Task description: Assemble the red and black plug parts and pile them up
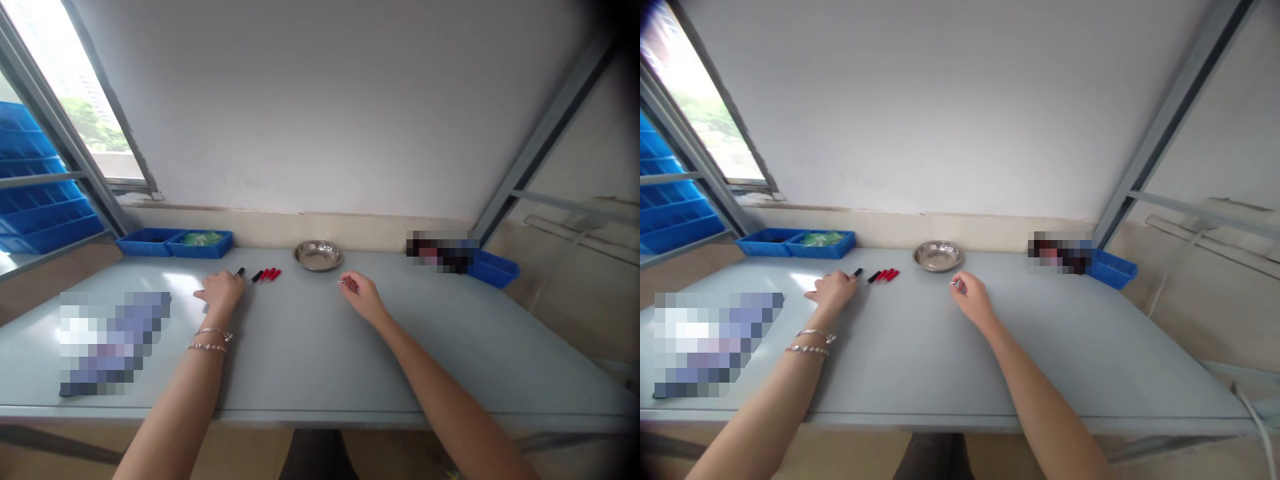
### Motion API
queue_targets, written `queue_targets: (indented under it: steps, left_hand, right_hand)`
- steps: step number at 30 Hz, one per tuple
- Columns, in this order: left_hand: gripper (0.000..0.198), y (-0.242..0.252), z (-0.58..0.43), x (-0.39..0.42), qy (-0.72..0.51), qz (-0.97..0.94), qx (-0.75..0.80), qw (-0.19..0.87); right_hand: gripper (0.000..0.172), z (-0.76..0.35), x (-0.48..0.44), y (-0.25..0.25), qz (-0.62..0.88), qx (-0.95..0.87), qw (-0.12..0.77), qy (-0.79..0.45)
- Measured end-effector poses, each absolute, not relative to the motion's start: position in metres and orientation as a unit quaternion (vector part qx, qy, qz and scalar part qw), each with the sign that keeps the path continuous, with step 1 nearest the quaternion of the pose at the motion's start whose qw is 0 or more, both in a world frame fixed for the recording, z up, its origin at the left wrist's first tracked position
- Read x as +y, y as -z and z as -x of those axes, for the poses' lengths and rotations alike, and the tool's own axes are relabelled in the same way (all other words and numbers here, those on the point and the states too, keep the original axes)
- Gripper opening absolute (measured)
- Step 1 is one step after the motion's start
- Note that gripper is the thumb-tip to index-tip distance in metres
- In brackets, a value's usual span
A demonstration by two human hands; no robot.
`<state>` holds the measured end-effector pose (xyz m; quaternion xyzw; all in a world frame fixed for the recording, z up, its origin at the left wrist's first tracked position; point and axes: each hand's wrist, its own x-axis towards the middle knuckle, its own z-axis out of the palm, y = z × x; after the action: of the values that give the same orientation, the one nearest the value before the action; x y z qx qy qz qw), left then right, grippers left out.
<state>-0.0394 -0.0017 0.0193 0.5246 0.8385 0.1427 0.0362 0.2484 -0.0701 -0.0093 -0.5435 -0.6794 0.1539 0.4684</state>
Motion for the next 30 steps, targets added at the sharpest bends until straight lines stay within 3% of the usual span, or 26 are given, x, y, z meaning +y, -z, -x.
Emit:
queue_targets:
  steps: [14,25,30]
  left_hand:
    - [0.037,-0.006,0.037,0.004,-0.154,-0.575,0.803,0.036]
    - [0.071,-0.002,0.018,0.000,-0.165,-0.647,0.744,0.042]
    - [0.071,0.002,0.012,0.002,-0.166,-0.651,0.740,0.029]
  right_hand:
    - [0.011,-0.247,-0.073,0.007,0.550,-0.683,0.453,-0.159]
    - [0.015,-0.248,-0.071,0.012,0.550,-0.691,0.444,-0.156]
    - [0.014,-0.247,-0.072,0.011,0.553,-0.691,0.440,-0.152]
